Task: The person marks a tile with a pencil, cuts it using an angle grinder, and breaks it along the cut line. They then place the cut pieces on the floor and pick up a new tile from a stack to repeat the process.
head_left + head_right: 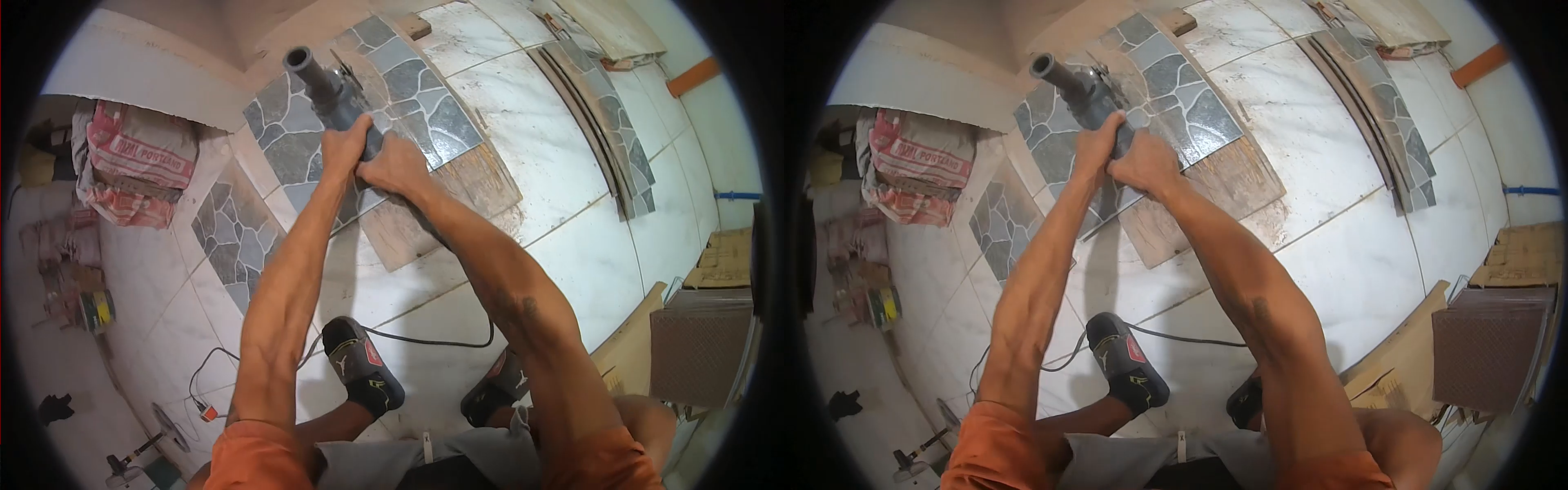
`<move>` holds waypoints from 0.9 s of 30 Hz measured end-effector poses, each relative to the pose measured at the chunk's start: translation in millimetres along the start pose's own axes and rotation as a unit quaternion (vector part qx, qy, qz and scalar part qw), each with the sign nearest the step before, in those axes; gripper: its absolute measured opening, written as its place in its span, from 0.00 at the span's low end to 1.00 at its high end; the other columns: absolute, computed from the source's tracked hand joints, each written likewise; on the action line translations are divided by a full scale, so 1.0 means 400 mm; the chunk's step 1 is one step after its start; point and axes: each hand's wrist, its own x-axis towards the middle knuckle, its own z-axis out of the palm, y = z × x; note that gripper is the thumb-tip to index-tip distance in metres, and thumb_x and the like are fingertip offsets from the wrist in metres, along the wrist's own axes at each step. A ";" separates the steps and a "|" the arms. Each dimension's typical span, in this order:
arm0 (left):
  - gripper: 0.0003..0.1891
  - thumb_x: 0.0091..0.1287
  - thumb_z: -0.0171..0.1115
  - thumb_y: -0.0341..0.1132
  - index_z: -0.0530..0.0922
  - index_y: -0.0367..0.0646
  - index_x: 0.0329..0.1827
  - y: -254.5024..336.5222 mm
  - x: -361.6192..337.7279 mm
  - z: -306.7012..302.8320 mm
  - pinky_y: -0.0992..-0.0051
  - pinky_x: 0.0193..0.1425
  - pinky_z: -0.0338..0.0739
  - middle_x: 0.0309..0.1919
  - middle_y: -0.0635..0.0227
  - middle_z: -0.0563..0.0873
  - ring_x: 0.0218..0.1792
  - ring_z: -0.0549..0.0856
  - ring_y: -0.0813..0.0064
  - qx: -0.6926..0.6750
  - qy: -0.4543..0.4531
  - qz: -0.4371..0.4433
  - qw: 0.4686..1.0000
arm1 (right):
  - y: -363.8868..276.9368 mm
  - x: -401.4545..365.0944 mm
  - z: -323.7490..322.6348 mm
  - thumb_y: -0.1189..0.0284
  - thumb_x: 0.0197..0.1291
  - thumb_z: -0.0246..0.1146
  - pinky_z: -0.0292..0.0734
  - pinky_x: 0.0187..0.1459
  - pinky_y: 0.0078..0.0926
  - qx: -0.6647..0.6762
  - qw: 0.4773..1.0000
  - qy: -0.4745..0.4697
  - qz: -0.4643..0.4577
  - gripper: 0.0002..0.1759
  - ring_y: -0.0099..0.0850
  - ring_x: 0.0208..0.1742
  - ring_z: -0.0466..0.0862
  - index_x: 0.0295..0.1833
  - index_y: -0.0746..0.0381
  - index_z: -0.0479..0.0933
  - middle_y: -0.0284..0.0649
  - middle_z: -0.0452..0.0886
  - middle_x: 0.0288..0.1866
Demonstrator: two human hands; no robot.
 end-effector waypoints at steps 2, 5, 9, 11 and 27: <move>0.24 0.60 0.72 0.50 0.85 0.32 0.38 0.033 0.055 -0.008 0.72 0.36 0.76 0.32 0.66 0.86 0.30 0.82 0.76 -0.003 -0.007 0.005 1.000 | -0.026 0.059 -0.017 0.56 0.43 0.70 0.81 0.57 0.47 -0.001 1.000 -0.005 -0.010 0.39 0.60 0.54 0.85 0.50 0.81 0.78 0.71 0.83 0.47; 0.25 0.59 0.72 0.50 0.85 0.31 0.39 0.056 0.157 -0.019 0.72 0.35 0.76 0.33 0.65 0.86 0.31 0.83 0.76 0.012 -0.011 0.006 1.000 | -0.046 0.151 -0.014 0.56 0.43 0.69 0.81 0.57 0.47 0.018 0.999 0.004 -0.026 0.36 0.59 0.55 0.85 0.48 0.80 0.81 0.70 0.84 0.48; 0.28 0.58 0.73 0.52 0.84 0.30 0.42 0.088 0.237 -0.022 0.72 0.36 0.77 0.35 0.64 0.87 0.32 0.84 0.74 -0.013 -0.022 0.010 1.000 | -0.063 0.252 -0.012 0.56 0.42 0.69 0.81 0.57 0.45 0.005 0.999 -0.004 -0.033 0.32 0.57 0.55 0.85 0.46 0.75 0.84 0.66 0.85 0.49; 0.29 0.58 0.73 0.53 0.84 0.29 0.43 0.129 0.244 -0.023 0.72 0.37 0.78 0.37 0.63 0.87 0.33 0.84 0.73 -0.005 -0.005 -0.014 1.000 | -0.071 0.295 -0.009 0.57 0.41 0.68 0.81 0.57 0.44 -0.005 0.999 0.000 -0.040 0.32 0.56 0.55 0.86 0.47 0.74 0.84 0.65 0.85 0.49; 0.38 0.53 0.72 0.54 0.81 0.18 0.49 0.110 0.415 -0.043 0.67 0.40 0.81 0.42 0.51 0.88 0.38 0.87 0.66 0.012 -0.013 -0.031 0.999 | -0.109 0.420 0.025 0.57 0.41 0.67 0.81 0.59 0.39 -0.018 1.000 -0.001 -0.011 0.34 0.49 0.58 0.86 0.51 0.71 0.84 0.58 0.85 0.54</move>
